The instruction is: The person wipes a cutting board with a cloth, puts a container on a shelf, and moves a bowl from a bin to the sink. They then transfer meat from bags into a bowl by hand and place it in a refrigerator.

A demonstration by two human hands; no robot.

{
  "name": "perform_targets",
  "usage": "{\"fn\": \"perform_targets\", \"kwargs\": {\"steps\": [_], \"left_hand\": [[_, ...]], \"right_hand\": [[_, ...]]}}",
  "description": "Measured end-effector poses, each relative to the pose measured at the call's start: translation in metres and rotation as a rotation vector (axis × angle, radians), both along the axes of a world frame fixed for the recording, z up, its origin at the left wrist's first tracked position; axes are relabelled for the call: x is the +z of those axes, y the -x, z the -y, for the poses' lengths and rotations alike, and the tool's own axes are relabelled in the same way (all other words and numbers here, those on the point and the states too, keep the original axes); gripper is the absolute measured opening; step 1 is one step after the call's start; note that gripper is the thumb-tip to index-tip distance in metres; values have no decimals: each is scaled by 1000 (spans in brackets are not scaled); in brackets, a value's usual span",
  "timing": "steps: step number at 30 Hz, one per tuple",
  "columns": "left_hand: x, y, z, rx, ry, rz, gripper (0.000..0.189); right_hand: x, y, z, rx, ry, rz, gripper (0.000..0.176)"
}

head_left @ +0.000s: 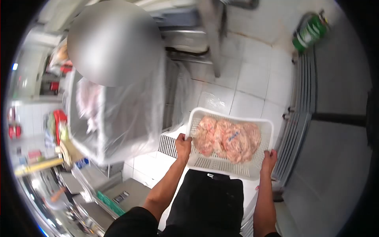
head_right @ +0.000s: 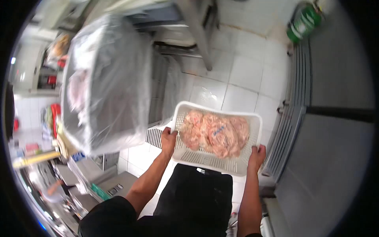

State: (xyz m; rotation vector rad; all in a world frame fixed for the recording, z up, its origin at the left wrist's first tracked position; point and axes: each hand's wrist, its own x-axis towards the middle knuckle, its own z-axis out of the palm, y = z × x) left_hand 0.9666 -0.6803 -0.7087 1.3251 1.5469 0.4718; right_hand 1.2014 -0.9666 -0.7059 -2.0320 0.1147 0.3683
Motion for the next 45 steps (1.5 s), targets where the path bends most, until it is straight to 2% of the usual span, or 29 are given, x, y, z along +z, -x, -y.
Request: {"fn": "perform_targets", "kwargs": {"steps": [1,2,4,6,10,12,16,18,21,22,24,26,28,30,32,33,36,38,41,44,45], "left_hand": [[31,20,9,5,-21,-24,12],[19,33,-6,26,-27,-44,13],[59,66,-1,55,-67,-38,19],[83,87,13,82,-69,-132,22],[160,165,46,213,-90,-187,24],[188,251,52,294,-106,-132,24],[207,335,40,427,-137,-295,22],[212,404,28,534,-122,-201,21],[230,511,13,660,-138,-201,16],[243,540,0,683,-158,-225,15],[305,586,-34,698,-176,-240,14],[330,629,-58,732,-203,-229,13],[342,672,-79,827,-247,-96,10],[378,686,-118,793,-292,-90,8],[414,692,-153,861,-329,145,10],[425,699,-169,836,-326,145,14],[430,730,-221,861,-339,227,18],[431,741,-249,831,-351,181,19],[434,758,-315,813,-368,187,20],[441,785,-373,836,-379,180,20],[439,798,-394,859,-373,193,20]], "right_hand": [[30,6,2,46,22,5,16],[22,2,-24,107,58,19,16],[58,16,-34,141,-43,-76,17],[50,19,-32,197,-31,-64,16],[117,72,-45,317,-53,-88,13],[161,142,-66,388,-104,-96,14],[177,207,-136,574,-144,-203,15],[196,265,-172,666,-146,-202,15],[233,362,-222,786,-159,-268,15],[246,390,-242,819,-183,-329,14],[265,438,-282,866,-218,-346,15],[282,477,-317,933,-260,-336,16],[310,515,-354,1016,-332,-305,17],[343,530,-410,1014,-370,-322,18],[369,544,-457,1014,-416,-313,19],[379,549,-481,1037,-460,-331,19],[398,574,-546,1050,-540,-354,21],[391,580,-581,1032,-583,-385,22],[391,603,-646,1020,-544,-388,23],[362,635,-714,1033,-536,-339,23],[387,645,-733,1059,-473,-355,24]]}}
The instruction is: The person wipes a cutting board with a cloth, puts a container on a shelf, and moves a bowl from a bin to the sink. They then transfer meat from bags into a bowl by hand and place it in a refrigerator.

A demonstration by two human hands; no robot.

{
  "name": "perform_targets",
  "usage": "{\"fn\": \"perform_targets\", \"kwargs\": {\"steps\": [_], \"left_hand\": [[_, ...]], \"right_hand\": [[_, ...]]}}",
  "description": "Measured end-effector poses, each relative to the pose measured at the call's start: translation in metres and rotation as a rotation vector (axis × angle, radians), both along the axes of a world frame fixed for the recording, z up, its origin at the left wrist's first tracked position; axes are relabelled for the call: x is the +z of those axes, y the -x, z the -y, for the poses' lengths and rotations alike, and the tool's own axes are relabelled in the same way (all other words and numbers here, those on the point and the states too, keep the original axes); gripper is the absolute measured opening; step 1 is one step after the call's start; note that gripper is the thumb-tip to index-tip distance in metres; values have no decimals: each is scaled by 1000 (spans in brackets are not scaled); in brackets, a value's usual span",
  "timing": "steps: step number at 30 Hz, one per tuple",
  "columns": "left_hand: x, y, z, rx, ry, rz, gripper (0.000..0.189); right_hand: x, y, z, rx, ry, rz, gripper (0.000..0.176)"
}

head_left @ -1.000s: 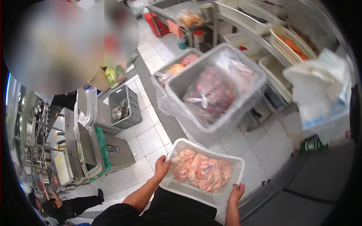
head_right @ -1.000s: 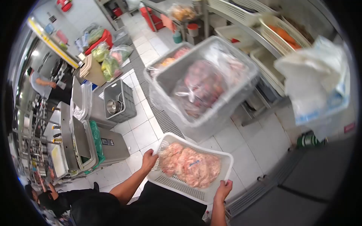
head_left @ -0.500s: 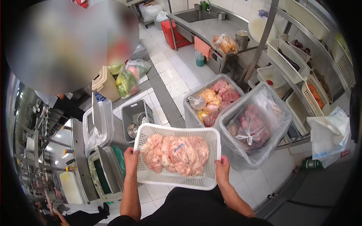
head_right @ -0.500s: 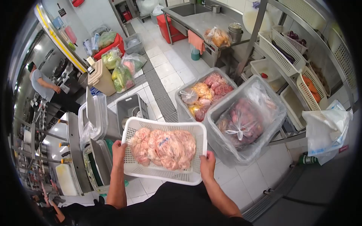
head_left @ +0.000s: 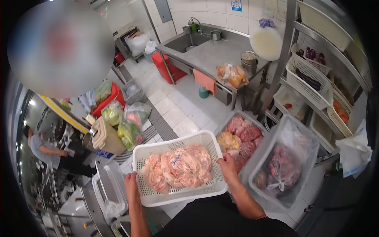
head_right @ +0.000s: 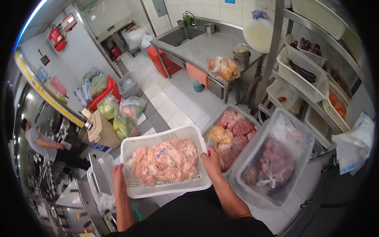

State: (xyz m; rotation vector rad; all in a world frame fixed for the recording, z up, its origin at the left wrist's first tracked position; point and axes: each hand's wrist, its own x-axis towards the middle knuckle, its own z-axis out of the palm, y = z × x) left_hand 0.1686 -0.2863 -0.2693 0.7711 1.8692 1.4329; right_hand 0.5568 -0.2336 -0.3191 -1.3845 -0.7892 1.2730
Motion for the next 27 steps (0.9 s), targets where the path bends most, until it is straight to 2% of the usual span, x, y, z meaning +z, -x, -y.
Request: {"fn": "perform_targets", "kwargs": {"steps": [7,11,17,19,22,27], "left_hand": [[17,54,-129,53,-42,100,20],[-6,96,-220,5,-66,184,21],[-12,129,-374,-171,-53,173,18],[-16,135,-427,-269,-73,58,17],[-2,120,-499,-356,-39,69,16],[-17,100,-636,-561,-11,58,13]], "right_hand": [[5,65,-140,21,-60,0,26],[3,95,-210,-14,-52,75,25],[-1,126,-301,-189,16,28,25],[1,131,-329,-255,20,61,25],[7,129,-354,-366,40,50,25],[5,115,-416,-565,6,8,23]]}}
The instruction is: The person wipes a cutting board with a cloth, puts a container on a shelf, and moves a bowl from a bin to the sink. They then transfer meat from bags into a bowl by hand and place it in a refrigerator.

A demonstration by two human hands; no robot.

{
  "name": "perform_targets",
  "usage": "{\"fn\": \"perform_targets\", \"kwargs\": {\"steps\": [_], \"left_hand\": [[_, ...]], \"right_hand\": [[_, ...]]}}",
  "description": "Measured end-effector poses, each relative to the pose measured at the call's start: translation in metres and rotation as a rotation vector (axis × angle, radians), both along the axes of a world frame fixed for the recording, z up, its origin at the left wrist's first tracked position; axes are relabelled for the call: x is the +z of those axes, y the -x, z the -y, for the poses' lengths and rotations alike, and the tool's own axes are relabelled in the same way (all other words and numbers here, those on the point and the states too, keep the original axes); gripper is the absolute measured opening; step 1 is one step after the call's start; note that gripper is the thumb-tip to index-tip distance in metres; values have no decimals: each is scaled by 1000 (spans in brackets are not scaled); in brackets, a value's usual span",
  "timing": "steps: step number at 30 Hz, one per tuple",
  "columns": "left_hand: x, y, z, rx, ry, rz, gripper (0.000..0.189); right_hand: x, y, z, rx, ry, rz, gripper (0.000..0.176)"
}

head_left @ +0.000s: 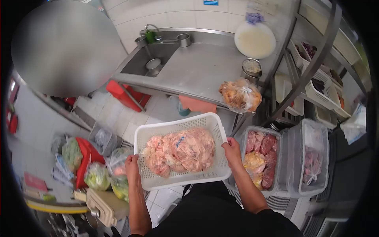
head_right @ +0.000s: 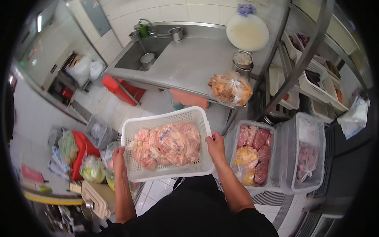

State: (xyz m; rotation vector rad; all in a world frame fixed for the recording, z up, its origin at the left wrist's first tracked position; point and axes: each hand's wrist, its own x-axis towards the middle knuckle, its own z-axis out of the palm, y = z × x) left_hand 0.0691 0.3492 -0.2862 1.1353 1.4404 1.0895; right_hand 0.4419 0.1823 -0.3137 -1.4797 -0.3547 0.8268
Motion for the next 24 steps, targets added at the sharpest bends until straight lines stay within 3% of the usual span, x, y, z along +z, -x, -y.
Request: {"fn": "perform_targets", "kwargs": {"steps": [9,16,20,21,23,24], "left_hand": [[1,-127,-212,-250,2,-134,10],[-12,-212,-356,-359,32,-197,9],[-25,-262,-413,-424,73,-187,10],[-40,-263,-437,-483,39,-236,10],[-52,-290,-461,-571,28,-187,23],[-59,-276,-472,-573,24,-150,28]], "right_hand": [[-48,-83,-155,-253,-1,36,24],[-58,-146,-261,-285,150,168,27],[-36,-176,-280,-227,233,235,31],[-33,-168,-278,-273,256,220,31],[-27,-165,-259,-511,230,534,31],[-35,-129,-251,-564,273,525,31]]}}
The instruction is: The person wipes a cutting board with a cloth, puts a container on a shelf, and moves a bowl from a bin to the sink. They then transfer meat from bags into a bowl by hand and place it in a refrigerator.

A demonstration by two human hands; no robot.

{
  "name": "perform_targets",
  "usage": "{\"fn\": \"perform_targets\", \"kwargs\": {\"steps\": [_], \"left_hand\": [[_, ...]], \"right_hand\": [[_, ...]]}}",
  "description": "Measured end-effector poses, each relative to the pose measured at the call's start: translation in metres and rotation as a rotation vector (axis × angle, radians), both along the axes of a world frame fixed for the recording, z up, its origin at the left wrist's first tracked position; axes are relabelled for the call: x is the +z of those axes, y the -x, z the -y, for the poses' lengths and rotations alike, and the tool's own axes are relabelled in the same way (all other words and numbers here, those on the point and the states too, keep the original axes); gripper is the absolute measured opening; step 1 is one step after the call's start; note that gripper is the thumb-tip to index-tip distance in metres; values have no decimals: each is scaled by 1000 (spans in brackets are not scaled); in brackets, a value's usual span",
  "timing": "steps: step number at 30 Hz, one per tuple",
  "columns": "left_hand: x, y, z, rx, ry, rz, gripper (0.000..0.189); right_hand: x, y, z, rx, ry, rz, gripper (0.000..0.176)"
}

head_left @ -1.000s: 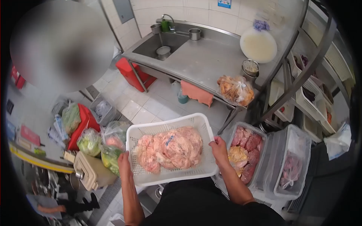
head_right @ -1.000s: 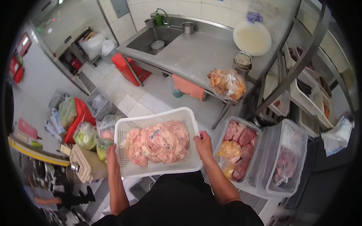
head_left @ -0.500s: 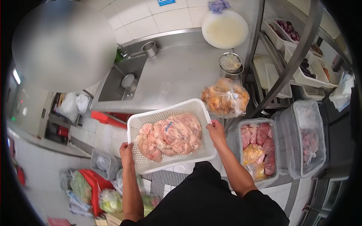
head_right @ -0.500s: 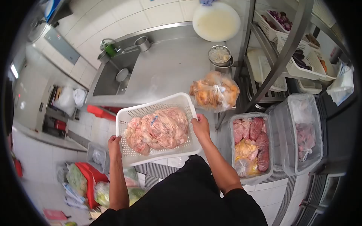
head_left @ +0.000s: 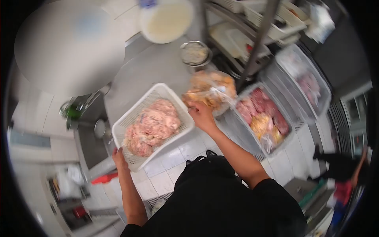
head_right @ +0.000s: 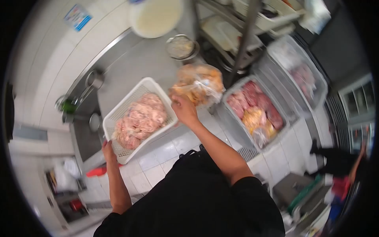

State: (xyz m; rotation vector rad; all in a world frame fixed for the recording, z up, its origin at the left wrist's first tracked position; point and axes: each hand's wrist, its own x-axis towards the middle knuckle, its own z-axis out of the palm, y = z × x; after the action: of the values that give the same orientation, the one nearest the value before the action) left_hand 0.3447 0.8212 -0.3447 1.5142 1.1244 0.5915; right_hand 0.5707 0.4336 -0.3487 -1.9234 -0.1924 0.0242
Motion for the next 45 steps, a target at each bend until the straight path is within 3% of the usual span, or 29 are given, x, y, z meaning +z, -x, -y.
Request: {"fn": "perform_targets", "kwargs": {"steps": [2,4,5,6,7,8,9,10,11,12,13,14,15,17,19,20,21,23,25,27,29,31,32,34,38,40,41,43,45], "left_hand": [[-17,-23,-27,-185,30,82,40],[-11,-50,-27,-257,103,127,42],[-17,-57,-31,-314,132,119,42],[-21,-65,-39,-253,113,91,43],[-28,-72,-51,-194,90,68,44],[-39,-73,-71,-270,-53,148,44],[-52,-77,-93,-347,-190,232,43],[-40,-91,-107,-371,-494,95,43],[-42,-104,-139,-445,-676,158,41],[50,-112,-38,-347,-755,114,39],[94,-114,13,-371,-779,218,38],[86,-127,-2,-507,-617,320,35],[101,-133,24,-598,-574,349,33],[114,-134,84,-748,-510,379,31],[106,-129,117,-1036,-462,312,28],[84,-130,126,-1186,-318,313,28],[83,-117,151,-1281,-418,197,27],[44,-96,170,-1673,-443,191,27],[1,-74,180,-1967,-217,51,26],[-37,-49,181,-2160,-242,-185,28],[-74,-33,169,-2255,-424,-453,32],[-161,-33,125,-2342,-455,-391,34],[-182,-28,110,-2348,-451,-390,34],[-204,-16,87,-1857,176,-903,28],[-221,-12,53,-1768,72,-1087,23],[-262,-20,33,-1984,-68,-1044,21],[-257,-23,44,-1994,-74,-1047,21],[-239,-29,79,-1640,147,-1242,22],[-237,-27,116,-1658,96,-1193,21]], "right_hand": [[-6,39,55,-79,-71,22,31],[-73,102,118,-180,-96,-376,31],[-100,150,150,-281,-32,-621,32],[-143,213,182,-341,195,-592,38],[-200,286,200,-488,239,-695,45],[-210,354,207,-601,196,-783,37],[-190,407,196,-806,-160,-1193,45],[-173,454,174,-980,-348,-1353,63],[-170,503,150,-994,-589,-1436,80],[-157,540,122,-999,-705,-1446,84],[-137,557,89,-1075,-841,-1453,85],[-175,597,63,-1071,-1095,-1427,79],[-177,615,35,-1104,-1179,-1385,79],[-158,631,-10,-1175,-1183,-1330,79],[-140,636,-42,-1227,-1177,-1296,78],[-135,638,-55,-1253,-1181,-1280,78],[-131,640,-65,-1273,-1182,-1263,77],[-124,644,-81,-1311,-1182,-1227,77],[-119,649,-93,-1342,-1177,-1206,76],[-114,653,-101,-1365,-1173,-1192,76],[-109,654,-104,-1381,-1164,-1183,75],[-103,652,-105,-1397,-1151,-1181,75],[-100,653,-105,-1406,-1146,-1181,74],[-96,655,-102,-1423,-1134,-1178,74],[-89,664,-87,-1476,-1118,-1174,73],[-87,670,-72,-1518,-1116,-1165,72],[-91,677,-64,-1542,-1117,-1164,72],[-96,692,-45,-1592,-1124,-1154,72],[-118,718,-19,-1649,-1167,-1091,68]]}}
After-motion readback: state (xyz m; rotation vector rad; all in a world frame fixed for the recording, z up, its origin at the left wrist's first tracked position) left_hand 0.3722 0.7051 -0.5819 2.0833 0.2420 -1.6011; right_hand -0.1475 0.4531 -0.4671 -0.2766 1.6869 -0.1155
